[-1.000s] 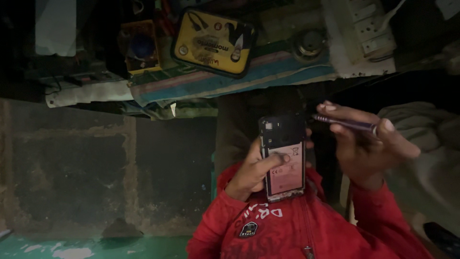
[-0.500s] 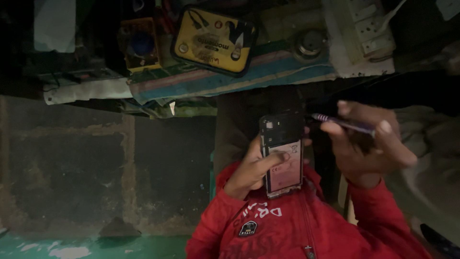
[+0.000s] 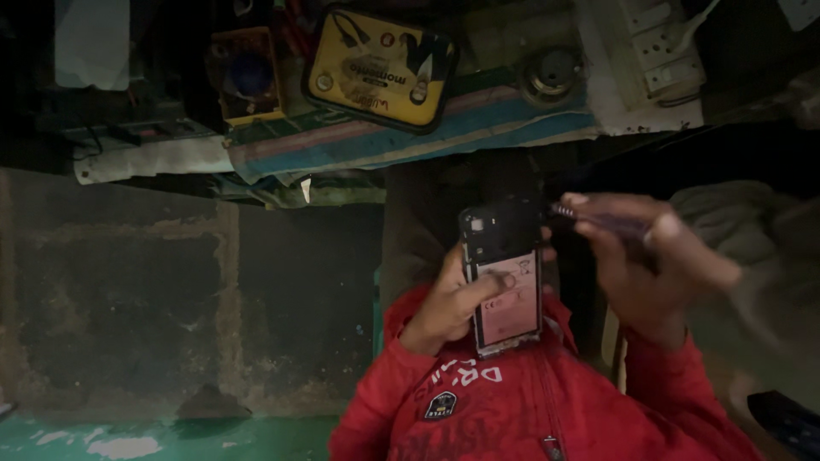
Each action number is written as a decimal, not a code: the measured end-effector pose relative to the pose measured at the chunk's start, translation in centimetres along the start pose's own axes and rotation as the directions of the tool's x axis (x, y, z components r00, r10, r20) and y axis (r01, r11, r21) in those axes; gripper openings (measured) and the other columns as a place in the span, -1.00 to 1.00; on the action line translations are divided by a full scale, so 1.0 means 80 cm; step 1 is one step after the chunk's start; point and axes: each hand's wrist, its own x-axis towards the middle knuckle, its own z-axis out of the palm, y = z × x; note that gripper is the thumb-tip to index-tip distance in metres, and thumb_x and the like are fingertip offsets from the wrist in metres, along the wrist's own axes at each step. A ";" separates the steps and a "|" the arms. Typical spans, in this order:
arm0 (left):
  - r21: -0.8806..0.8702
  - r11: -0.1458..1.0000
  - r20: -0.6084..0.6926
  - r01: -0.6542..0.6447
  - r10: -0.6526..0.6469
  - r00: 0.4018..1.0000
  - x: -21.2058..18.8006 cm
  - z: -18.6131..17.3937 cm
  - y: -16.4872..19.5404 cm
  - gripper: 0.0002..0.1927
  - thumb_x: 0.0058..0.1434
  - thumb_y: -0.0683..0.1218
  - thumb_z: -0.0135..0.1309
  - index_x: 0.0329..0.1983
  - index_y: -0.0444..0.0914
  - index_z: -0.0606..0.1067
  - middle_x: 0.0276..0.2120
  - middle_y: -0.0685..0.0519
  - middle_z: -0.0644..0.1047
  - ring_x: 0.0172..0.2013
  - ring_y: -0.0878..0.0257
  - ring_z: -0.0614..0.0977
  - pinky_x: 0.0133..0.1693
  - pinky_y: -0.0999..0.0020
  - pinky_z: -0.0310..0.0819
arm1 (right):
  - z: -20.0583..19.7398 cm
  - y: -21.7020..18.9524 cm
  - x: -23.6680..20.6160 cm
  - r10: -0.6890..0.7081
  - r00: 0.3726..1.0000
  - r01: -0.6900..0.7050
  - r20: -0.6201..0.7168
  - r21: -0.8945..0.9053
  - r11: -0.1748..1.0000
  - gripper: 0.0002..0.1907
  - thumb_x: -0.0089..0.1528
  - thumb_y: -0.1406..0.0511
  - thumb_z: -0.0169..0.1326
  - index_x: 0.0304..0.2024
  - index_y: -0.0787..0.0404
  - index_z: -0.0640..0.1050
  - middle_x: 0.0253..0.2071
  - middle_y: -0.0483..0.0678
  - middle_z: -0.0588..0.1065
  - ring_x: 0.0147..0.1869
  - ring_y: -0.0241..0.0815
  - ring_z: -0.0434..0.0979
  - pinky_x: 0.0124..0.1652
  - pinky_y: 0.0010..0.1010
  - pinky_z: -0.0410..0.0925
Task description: The person holds a disassembled smartphone with its back cover and battery exposed, works on the internal components, and uses a screwdriver to unscrew and re-tighten screws on the phone body while seated at a cluttered workbench.
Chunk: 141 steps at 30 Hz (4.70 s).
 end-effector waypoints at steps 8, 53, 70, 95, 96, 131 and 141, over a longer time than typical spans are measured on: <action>0.160 0.986 0.038 -0.041 0.035 0.999 -0.012 0.010 0.005 -0.44 0.39 -0.33 -0.08 0.47 -0.35 0.24 0.34 -0.18 0.41 0.26 0.03 0.52 0.27 0.06 0.55 | -0.007 -0.001 -0.022 0.422 0.905 -0.424 0.047 0.061 0.904 -0.49 0.14 0.63 0.01 0.11 0.22 0.34 -0.27 0.37 0.63 -0.59 -0.19 0.46 -0.63 -0.40 0.34; 0.058 0.998 -0.136 -0.018 0.026 0.990 -0.004 0.026 0.003 -0.60 0.51 -0.15 -0.02 0.33 -0.45 0.37 0.18 -0.25 0.52 0.18 -0.01 0.62 0.12 0.06 0.66 | -0.012 -0.018 -0.089 0.089 0.987 -0.107 -0.132 -0.136 0.985 -0.27 0.37 0.35 0.31 0.35 0.01 0.09 -0.18 0.08 0.57 -0.23 -0.16 0.66 -0.29 -0.45 0.54; 0.052 0.998 -0.146 -0.033 0.040 0.988 -0.007 0.025 0.000 -0.66 0.54 -0.22 -0.08 0.30 -0.49 0.38 0.16 -0.24 0.55 0.11 0.00 0.65 0.06 0.10 0.68 | -0.005 -0.028 -0.062 -0.008 0.999 0.001 -0.047 -0.142 0.990 -0.14 0.18 0.44 0.27 0.36 0.02 0.05 -0.27 0.21 0.54 -0.26 0.00 0.66 -0.30 -0.22 0.54; 0.011 1.000 -0.186 -0.010 0.012 0.983 -0.007 0.019 -0.005 -0.64 0.50 -0.18 -0.03 0.29 -0.43 0.39 0.12 -0.21 0.56 0.11 0.03 0.66 0.06 0.14 0.69 | 0.003 -0.027 -0.060 0.059 0.992 -0.070 -0.109 -0.101 0.992 -0.25 0.37 0.56 0.13 0.37 0.01 0.00 -0.19 0.28 0.55 -0.18 0.08 0.71 -0.19 -0.25 0.57; 0.052 0.999 -0.184 -0.012 0.021 0.983 -0.005 0.019 -0.004 -0.64 0.50 -0.18 -0.03 0.30 -0.43 0.39 0.12 -0.21 0.56 0.11 0.03 0.66 0.08 0.14 0.68 | 0.003 -0.024 -0.059 0.066 0.991 -0.083 -0.119 -0.141 0.987 -0.23 0.28 0.51 0.19 0.33 0.02 0.02 -0.24 0.25 0.56 -0.24 0.04 0.70 -0.25 -0.31 0.54; 0.191 0.980 -0.180 -0.056 0.092 0.979 0.014 0.068 -0.003 -0.66 0.56 -0.19 -0.03 0.32 -0.44 0.41 0.14 -0.15 0.55 0.12 0.13 0.64 0.11 0.26 0.65 | -0.035 -0.046 -0.065 0.068 0.986 -0.118 -0.153 -0.346 0.931 -0.30 0.47 0.42 0.18 0.40 0.06 -0.01 -0.04 0.30 0.55 -0.09 0.11 0.74 -0.16 -0.26 0.59; 0.487 0.864 -0.206 -0.127 0.255 0.945 0.011 0.056 0.005 -0.69 0.54 -0.14 -0.01 0.25 -0.38 0.44 0.05 -0.11 0.62 0.02 0.19 0.68 0.08 0.35 0.63 | -0.062 -0.029 -0.045 0.135 0.991 -0.131 -0.024 -0.463 0.877 -0.25 0.44 0.22 0.31 0.44 0.07 0.09 -0.12 0.07 0.58 -0.22 -0.20 0.61 -0.35 -0.52 0.47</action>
